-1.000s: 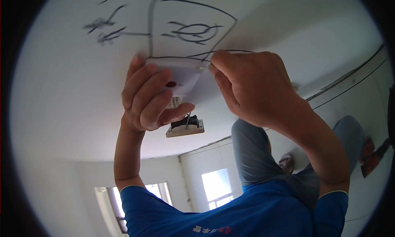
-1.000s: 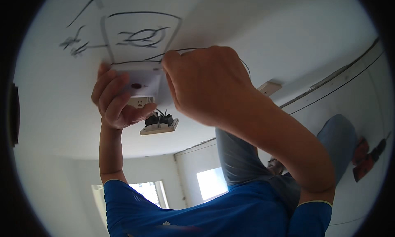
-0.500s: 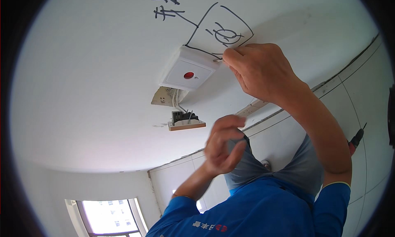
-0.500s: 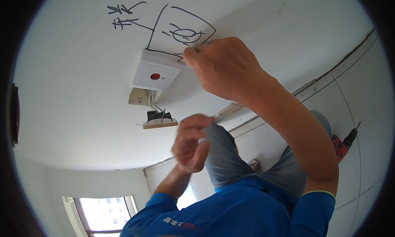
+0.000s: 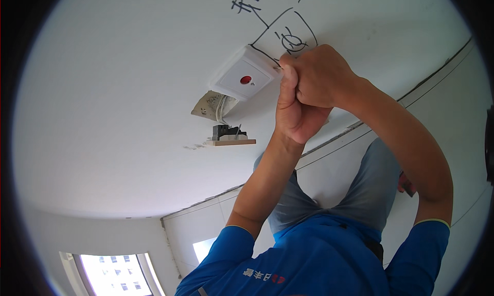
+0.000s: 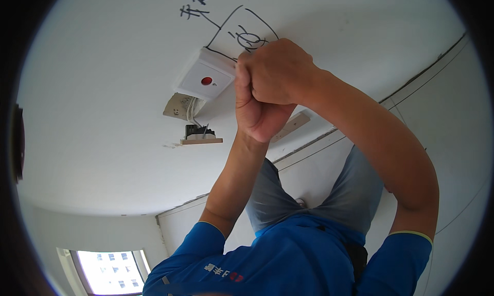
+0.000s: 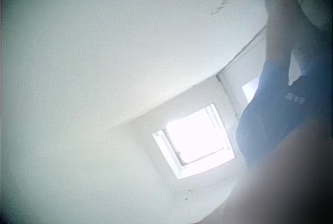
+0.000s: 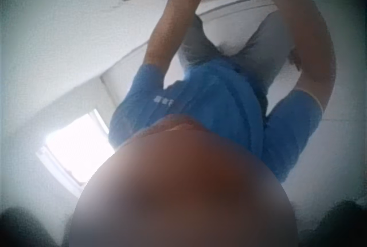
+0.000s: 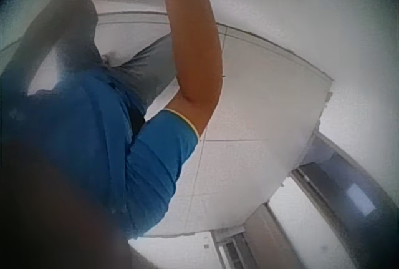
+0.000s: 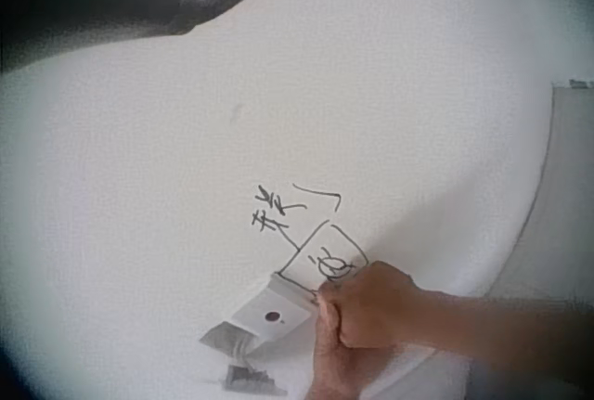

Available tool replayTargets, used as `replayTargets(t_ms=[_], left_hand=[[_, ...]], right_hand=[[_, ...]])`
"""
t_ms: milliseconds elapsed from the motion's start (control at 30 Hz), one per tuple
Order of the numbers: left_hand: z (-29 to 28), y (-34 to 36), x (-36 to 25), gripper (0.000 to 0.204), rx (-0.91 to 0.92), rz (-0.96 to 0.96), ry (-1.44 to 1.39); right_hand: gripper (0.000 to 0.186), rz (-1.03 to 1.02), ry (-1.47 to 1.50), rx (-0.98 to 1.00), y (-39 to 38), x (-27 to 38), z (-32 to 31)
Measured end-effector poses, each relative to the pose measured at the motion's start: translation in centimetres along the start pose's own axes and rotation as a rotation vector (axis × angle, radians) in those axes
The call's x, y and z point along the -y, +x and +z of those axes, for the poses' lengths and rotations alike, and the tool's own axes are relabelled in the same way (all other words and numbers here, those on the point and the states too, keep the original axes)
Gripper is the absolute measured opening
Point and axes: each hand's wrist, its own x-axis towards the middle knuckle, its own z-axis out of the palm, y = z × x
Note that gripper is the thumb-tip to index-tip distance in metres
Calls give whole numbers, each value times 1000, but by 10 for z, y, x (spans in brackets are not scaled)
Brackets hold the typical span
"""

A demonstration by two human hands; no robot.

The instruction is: Install electrical wall sockets and a switch into a wall outlet box using a drill.

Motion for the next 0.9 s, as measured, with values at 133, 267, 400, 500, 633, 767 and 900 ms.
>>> replayTargets(t_ms=[133, 267, 400, 500, 633, 767, 900], left_hand=[[9, 1, -5, 77, -54, 26, 34], [17, 5, -7, 71, -68, 29, -23], [18, 8, -8, 47, -58, -3, -148], [9, 3, -1, 49, -1, 47, -109], [-10, -31, 42, 45, 174, 142, 4], [-11, -81, 66, 44, 342, 228, 87], [-2, -89, 72, 62, 13, 50, 146]], right_hand=[[19, -30, -70, 45, 3, -2, -3], [16, 6, -80, 130, 8, -6, -3], [16, -10, -85, 109, 11, 1, -8], [17, 78, 132, 43, 4, 15, -8], [14, -275, 181, 124, -57, 10, 5], [19, -284, 188, 52, -92, 12, 25], [18, -250, 213, -78, -98, 10, 37]])
